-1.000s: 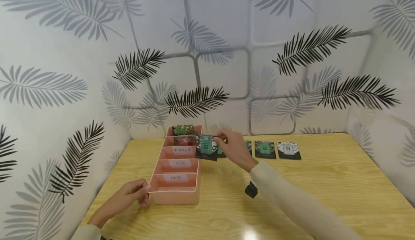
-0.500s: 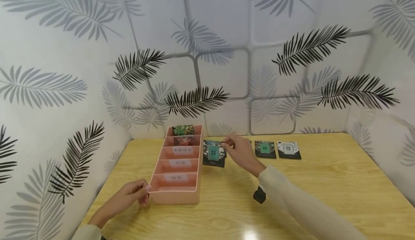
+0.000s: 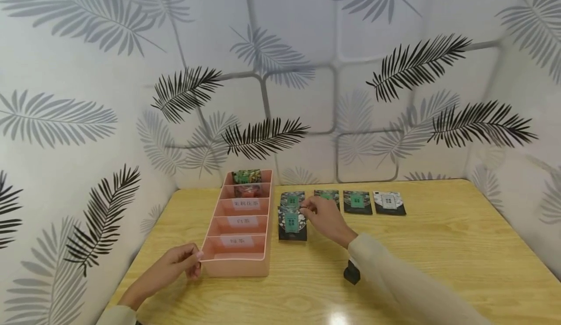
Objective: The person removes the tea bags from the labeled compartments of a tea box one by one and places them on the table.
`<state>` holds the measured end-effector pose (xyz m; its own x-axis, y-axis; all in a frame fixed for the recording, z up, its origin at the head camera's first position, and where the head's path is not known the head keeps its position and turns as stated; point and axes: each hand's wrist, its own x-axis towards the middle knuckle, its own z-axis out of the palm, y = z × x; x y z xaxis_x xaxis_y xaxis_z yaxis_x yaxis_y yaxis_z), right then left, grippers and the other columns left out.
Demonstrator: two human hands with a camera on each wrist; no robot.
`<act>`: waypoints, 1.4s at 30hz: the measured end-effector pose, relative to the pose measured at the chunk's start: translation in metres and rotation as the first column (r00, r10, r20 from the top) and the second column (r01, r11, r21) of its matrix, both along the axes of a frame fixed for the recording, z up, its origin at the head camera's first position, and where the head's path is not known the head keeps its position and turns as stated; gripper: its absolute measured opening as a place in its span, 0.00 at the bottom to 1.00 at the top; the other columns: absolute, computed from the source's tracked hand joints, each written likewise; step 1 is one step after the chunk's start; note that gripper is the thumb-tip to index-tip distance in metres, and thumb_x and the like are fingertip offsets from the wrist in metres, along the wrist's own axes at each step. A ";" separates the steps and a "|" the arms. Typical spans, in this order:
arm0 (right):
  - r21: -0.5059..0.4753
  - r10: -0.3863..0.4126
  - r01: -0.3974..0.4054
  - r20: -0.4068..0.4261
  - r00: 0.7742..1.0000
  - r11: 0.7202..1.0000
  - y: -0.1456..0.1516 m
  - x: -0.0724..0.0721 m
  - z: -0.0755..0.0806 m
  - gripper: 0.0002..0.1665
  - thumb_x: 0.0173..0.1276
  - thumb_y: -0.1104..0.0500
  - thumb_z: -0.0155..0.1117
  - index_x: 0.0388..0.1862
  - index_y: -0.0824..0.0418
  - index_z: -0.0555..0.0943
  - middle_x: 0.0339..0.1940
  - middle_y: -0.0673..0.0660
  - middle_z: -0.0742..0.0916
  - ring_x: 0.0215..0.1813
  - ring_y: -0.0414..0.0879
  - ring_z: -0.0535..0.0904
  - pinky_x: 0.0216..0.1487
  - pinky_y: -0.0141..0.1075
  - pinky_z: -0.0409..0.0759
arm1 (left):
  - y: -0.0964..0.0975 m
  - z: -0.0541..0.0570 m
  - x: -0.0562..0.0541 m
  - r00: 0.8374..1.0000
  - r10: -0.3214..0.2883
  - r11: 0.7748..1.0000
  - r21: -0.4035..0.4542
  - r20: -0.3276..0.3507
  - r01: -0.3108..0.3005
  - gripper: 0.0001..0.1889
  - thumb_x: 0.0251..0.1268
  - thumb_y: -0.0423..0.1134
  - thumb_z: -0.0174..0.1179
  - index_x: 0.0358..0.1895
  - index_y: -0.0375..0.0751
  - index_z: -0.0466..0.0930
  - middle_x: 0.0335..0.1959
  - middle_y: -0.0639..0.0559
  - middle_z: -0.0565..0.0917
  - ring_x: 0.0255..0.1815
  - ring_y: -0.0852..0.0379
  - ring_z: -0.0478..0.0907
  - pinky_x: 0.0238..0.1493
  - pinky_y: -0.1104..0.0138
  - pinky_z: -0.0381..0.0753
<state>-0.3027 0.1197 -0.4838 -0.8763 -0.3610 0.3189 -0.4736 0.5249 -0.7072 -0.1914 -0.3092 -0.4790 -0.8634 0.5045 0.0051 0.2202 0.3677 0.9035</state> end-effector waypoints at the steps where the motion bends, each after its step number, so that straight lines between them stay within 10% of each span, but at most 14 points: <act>1: 0.005 -0.003 0.003 0.003 1.000 1.000 0.001 -0.001 -0.002 0.06 0.77 0.58 0.65 0.46 0.59 0.85 0.36 0.50 0.88 0.39 0.54 0.86 0.36 0.38 0.81 | 0.000 0.000 0.000 1.000 0.000 1.000 0.002 -0.001 0.000 0.17 0.86 0.42 0.48 0.40 0.31 0.75 0.34 0.30 0.83 0.32 0.37 0.81 0.35 0.56 0.85; 42: 0.169 -0.102 0.079 0.134 0.986 0.982 -0.008 -0.025 -0.037 0.03 0.72 0.60 0.70 0.38 0.58 0.86 0.31 0.48 0.86 0.31 0.41 0.79 0.33 0.38 0.78 | 0.000 0.002 0.002 1.000 0.019 1.000 -0.004 0.018 -0.019 0.18 0.85 0.43 0.48 0.39 0.31 0.75 0.35 0.31 0.83 0.32 0.40 0.81 0.35 0.57 0.85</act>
<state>-0.3275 0.1113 -0.5208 -0.9397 -0.3151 0.1328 -0.3202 0.6745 -0.6653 -0.1898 -0.3092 -0.4774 -0.8726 0.4883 -0.0129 0.1965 0.3750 0.9059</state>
